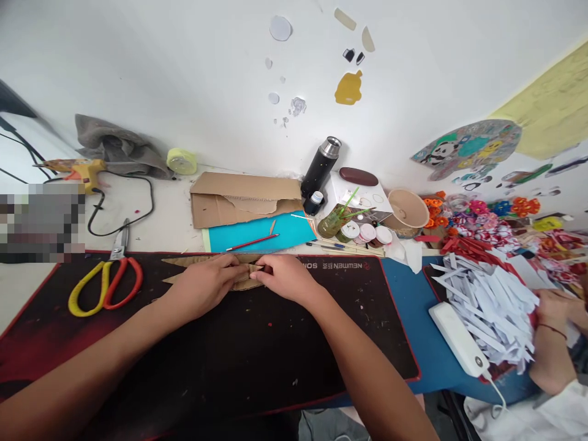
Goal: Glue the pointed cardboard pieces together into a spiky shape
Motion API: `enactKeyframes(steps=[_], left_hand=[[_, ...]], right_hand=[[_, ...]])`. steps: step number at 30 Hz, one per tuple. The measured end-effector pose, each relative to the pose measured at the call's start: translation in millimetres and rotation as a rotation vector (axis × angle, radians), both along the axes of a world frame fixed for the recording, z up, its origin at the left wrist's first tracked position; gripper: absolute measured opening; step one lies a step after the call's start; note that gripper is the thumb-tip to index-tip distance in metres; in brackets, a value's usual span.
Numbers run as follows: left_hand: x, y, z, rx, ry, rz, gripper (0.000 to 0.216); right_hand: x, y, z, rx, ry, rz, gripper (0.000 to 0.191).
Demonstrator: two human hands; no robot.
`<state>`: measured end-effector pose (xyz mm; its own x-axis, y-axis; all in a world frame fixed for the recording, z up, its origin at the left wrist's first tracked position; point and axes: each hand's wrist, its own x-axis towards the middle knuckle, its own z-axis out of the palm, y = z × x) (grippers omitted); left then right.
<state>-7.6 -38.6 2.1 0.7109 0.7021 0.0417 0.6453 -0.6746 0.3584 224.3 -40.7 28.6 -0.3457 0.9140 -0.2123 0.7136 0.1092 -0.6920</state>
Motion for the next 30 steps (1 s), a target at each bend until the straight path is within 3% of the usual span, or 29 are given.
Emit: enactKeyframes(steps=[5,10,12,14,17,22,30], left_hand=[[6.3,-1.8,7.4,0.035,0.044,0.043,0.037],[1.6,8.3,27.4,0.183,-0.02,0.148,0.041],[-3.0,17.3,33.4,0.083,0.029,0.159,0.036],[-7.5,26.2,36.3,-0.123,0.077,0.172,0.025],[-11.5,34.0,36.2,-0.349,-0.007,0.239,0.031],[-8.0,26.8,33.2,-0.436,-0.231,0.368,0.037],[-6.3,20.4,28.8,-0.518,-0.307,0.356,0.032]], right_hand=[[0.6,-6.1,-6.4,0.022,-0.024,-0.076,0.01],[2.3,-3.3,-6.0,0.029,0.015,-0.024,0.009],[4.3,-1.6,-6.4,-0.005,0.109,-0.03,0.01],[5.1,0.6,-7.6,-0.047,0.233,-0.076,0.013],[3.2,4.4,-11.2,-0.123,0.427,-0.174,0.019],[-4.3,9.7,-21.0,-0.133,0.556,-0.223,0.025],[-18.0,8.2,-25.6,0.081,0.312,-0.213,0.016]])
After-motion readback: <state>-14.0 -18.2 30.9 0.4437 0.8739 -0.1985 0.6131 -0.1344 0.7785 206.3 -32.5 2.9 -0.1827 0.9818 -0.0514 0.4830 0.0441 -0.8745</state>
